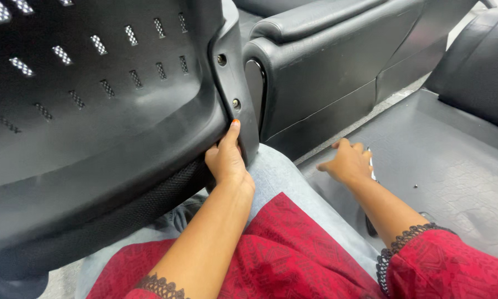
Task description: The person assembles a black office chair by inserting and tightening screws into the armrests using a screwdriver. They align the armrests, insert screws, and tighten them to secure the parts.
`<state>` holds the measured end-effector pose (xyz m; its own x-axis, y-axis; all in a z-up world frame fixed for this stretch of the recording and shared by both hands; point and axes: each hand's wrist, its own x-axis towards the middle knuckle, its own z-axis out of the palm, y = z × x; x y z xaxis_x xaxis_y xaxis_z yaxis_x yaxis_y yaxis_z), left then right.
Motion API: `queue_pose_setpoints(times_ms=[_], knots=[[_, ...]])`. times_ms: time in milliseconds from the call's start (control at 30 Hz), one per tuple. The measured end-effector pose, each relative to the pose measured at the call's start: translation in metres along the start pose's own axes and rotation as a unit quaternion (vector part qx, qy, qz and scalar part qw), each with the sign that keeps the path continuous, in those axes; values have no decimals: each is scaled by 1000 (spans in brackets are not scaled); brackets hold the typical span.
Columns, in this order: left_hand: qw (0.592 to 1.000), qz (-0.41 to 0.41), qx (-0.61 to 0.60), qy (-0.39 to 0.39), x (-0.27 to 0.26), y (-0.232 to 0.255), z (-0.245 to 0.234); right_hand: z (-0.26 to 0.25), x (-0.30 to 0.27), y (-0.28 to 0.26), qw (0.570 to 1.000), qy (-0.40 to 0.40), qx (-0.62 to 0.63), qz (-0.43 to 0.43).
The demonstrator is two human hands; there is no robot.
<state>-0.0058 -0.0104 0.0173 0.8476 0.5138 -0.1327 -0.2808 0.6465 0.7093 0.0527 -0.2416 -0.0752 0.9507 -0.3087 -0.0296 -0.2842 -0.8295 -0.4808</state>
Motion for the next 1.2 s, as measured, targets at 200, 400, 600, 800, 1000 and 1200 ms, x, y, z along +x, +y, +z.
queue_pose_setpoints(times_ms=[200, 400, 600, 800, 1000, 1200], knots=[[999, 7, -29, 17, 7, -5, 7, 4, -12, 28, 997, 18, -34, 64], [999, -1, -19, 42, 13, -9, 9, 21, -14, 55, 996, 9, -20, 85], [999, 4, -30, 19, 11, -8, 8, 36, 8, 87, 997, 55, -13, 50], [999, 22, -27, 3, 6, -7, 6, 44, 26, 88, 998, 49, -27, 24], [1000, 21, -9, 1, 7, -8, -1, 35, 21, 78, 999, 26, -20, 40], [999, 45, -5, -7, 13, -13, -6, 29, 20, 80, 998, -10, -52, 28]])
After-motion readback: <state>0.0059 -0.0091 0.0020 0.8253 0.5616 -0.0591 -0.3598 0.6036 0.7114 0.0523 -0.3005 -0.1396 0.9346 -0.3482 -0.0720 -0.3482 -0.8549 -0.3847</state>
